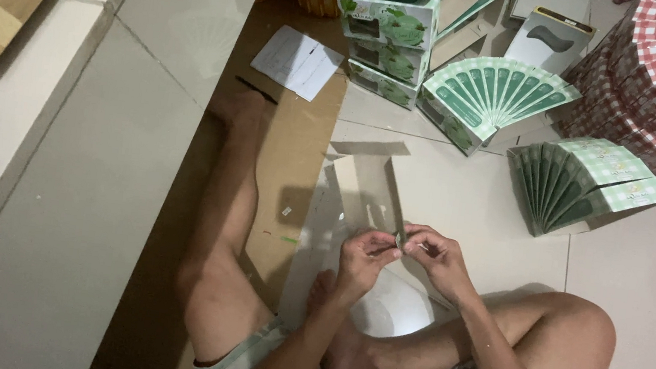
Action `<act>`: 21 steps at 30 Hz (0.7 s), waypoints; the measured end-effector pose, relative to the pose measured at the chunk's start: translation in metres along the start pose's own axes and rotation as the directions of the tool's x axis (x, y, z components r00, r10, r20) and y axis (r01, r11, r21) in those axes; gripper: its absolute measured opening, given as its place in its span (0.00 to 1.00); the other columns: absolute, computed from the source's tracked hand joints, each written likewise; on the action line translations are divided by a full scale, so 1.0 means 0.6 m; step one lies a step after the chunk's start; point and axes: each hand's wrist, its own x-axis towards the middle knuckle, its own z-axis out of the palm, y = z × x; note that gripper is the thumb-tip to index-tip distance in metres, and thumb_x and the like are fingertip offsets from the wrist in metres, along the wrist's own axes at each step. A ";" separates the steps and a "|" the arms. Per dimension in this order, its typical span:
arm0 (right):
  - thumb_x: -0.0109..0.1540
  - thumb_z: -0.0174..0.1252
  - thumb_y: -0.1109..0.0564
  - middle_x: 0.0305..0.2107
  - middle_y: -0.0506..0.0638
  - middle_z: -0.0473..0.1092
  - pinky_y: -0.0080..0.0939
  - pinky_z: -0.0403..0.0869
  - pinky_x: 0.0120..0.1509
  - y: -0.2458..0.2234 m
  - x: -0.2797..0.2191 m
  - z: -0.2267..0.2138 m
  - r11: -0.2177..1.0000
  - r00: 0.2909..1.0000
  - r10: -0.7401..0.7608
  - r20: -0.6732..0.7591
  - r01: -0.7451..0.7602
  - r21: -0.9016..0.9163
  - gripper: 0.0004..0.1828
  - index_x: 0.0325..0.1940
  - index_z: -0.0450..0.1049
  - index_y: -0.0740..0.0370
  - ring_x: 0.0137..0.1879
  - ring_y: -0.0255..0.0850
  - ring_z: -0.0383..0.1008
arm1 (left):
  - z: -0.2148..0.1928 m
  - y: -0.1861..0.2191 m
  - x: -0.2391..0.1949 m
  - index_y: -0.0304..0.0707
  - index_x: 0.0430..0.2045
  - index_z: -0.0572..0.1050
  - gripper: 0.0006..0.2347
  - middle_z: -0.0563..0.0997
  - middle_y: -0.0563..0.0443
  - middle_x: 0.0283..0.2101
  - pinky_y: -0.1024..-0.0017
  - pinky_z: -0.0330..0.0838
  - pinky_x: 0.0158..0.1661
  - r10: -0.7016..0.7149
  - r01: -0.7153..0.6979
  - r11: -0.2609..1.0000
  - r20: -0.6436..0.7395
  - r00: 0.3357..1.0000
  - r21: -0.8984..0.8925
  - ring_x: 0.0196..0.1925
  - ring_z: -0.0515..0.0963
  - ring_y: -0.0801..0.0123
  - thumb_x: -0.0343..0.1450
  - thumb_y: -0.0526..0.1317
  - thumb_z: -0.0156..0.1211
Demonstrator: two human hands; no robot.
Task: The person sits on the floor and repeatedly assembles small rectangular boxes from flat cardboard pieces. They fold the sides and secure them, then place the finished boxes into a stack nearby. The process is repeated multiple times with identical boxes.
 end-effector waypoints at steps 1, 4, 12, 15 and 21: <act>0.63 0.62 0.65 0.50 0.63 0.76 0.58 0.73 0.61 0.004 -0.003 0.004 1.000 1.000 0.001 0.002 -0.001 -0.001 0.03 0.34 0.78 0.67 0.58 0.50 0.72 | 0.001 0.002 -0.003 0.34 0.38 0.82 0.11 0.85 0.40 0.40 0.60 0.80 0.45 -0.001 0.001 1.000 -0.002 1.000 -0.002 0.46 0.86 0.58 0.66 0.35 0.77; 0.60 0.67 0.64 0.45 0.60 0.78 0.57 0.74 0.58 0.017 -0.008 0.017 0.999 0.999 0.021 -0.025 -0.020 0.032 0.05 0.31 0.79 0.66 0.53 0.49 0.75 | 0.001 -0.003 -0.001 0.29 0.40 0.80 0.10 0.85 0.34 0.40 0.58 0.81 0.46 0.029 -0.033 0.998 0.069 0.997 0.061 0.47 0.86 0.49 0.68 0.30 0.72; 0.63 0.65 0.56 0.42 0.63 0.78 0.62 0.73 0.60 0.024 -0.028 0.053 0.996 0.999 -0.029 -0.023 0.027 -0.079 0.21 0.59 0.72 0.60 0.54 0.57 0.79 | 0.022 0.029 -0.005 0.33 0.46 0.74 0.11 0.76 0.52 0.39 0.73 0.78 0.48 -0.140 0.098 0.885 -0.060 0.988 -0.455 0.45 0.79 0.70 0.71 0.30 0.67; 0.66 0.59 0.58 0.47 0.61 0.73 0.56 0.76 0.55 -0.006 -0.021 0.060 0.989 0.996 -0.021 -0.087 0.008 -0.148 0.24 0.66 0.64 0.56 0.49 0.52 0.79 | 0.026 0.058 -0.010 0.28 0.50 0.70 0.10 0.75 0.46 0.44 0.65 0.70 0.61 -0.076 0.051 0.827 -0.021 0.997 -0.559 0.53 0.78 0.65 0.76 0.31 0.58; 0.71 0.47 0.56 0.48 0.68 0.72 0.59 0.72 0.55 -0.026 -0.022 0.021 0.981 0.975 -0.087 -0.206 0.047 -0.188 0.27 0.75 0.55 0.61 0.49 0.58 0.76 | 0.015 0.108 -0.019 0.37 0.38 0.80 0.03 0.85 0.44 0.36 0.62 0.80 0.40 0.387 -0.525 0.745 0.374 0.843 0.412 0.41 0.86 0.55 0.75 0.34 0.62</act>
